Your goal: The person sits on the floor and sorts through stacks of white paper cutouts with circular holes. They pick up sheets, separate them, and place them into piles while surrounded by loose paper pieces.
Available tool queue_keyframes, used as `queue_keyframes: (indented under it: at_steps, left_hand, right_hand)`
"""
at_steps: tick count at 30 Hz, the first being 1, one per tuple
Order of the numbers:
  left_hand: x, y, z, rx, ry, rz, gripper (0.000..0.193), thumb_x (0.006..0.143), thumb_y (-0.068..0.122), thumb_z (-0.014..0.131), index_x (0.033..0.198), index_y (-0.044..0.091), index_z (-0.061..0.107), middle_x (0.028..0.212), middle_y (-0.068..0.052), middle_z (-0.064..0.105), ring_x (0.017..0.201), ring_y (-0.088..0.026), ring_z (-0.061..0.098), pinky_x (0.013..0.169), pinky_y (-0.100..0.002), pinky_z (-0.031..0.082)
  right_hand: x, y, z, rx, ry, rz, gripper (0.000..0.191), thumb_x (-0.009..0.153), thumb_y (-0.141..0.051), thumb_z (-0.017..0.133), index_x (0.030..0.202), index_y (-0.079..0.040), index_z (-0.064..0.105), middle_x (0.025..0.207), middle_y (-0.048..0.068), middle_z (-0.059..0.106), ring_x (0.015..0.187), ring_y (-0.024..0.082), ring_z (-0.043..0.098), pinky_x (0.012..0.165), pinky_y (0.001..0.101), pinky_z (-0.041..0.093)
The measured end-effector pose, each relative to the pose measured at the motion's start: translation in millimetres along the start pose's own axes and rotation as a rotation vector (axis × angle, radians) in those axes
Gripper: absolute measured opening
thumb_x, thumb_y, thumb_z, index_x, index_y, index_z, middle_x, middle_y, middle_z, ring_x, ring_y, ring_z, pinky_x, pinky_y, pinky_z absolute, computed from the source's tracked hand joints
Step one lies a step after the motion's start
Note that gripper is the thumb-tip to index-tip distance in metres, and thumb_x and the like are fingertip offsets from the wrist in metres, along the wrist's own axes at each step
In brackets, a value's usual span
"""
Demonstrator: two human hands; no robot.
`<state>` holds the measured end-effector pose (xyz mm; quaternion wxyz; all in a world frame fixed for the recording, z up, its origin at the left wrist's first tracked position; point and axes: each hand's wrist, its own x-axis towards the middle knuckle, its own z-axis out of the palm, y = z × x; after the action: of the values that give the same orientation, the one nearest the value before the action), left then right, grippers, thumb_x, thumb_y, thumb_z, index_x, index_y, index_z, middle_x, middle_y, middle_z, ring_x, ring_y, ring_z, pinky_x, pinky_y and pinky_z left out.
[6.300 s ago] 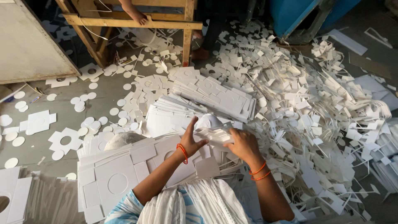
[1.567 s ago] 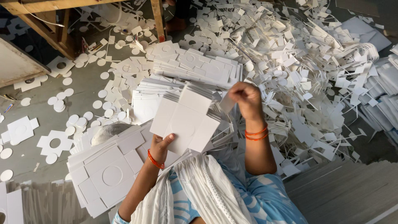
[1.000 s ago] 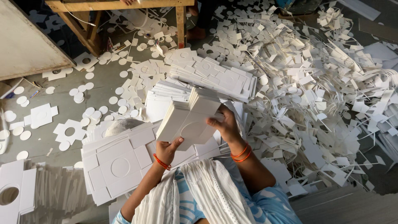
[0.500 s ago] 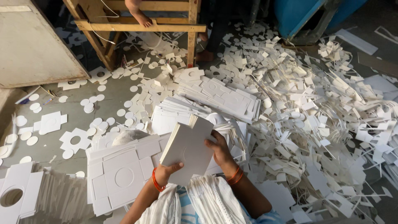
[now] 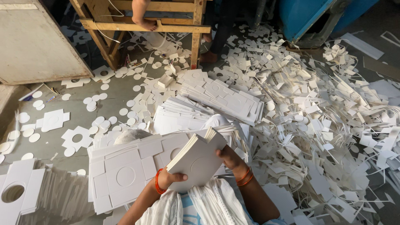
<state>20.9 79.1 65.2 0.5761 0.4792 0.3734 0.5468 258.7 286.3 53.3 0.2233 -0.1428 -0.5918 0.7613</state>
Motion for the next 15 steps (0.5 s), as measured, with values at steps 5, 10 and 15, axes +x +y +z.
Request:
queue_keyframes:
  at_steps: [5, 10, 15]
  left_hand:
    - [0, 4, 12, -0.218, 0.134, -0.127, 0.067, 0.075, 0.013, 0.078, 0.138, 0.002, 0.057, 0.126, -0.013, 0.067, 0.117, -0.025, 0.061, 0.1, -0.038, 0.049]
    - [0, 2, 20, -0.195, 0.129, -0.267, 0.057, 0.078, 0.017, 0.078, 0.13, -0.001, 0.063, 0.117, -0.016, 0.072, 0.11, -0.027, 0.066, 0.095, -0.039, 0.053]
    - [4, 3, 23, -0.156, 0.134, -0.279, 0.054, 0.081, 0.018, 0.079, 0.129, 0.0, 0.063, 0.115, -0.012, 0.07, 0.107, -0.023, 0.063, 0.094, -0.036, 0.052]
  right_hand:
    - [3, 0, -10, -0.562, 0.059, 0.042, 0.076, 0.092, -0.067, 0.067, 0.122, 0.003, 0.067, 0.105, 0.005, 0.07, 0.102, 0.012, 0.064, 0.092, 0.0311, 0.054]
    - [9, -43, 15, -0.204, 0.239, -0.215, 0.089, 0.081, -0.062, 0.077, 0.146, -0.01, 0.044, 0.123, 0.007, 0.064, 0.115, 0.016, 0.058, 0.097, 0.0327, 0.048]
    - [0, -86, 31, -0.642, 0.275, -0.273, 0.064, 0.093, -0.047, 0.073, 0.137, -0.002, 0.062, 0.134, 0.012, 0.068, 0.122, 0.022, 0.062, 0.106, 0.0335, 0.046]
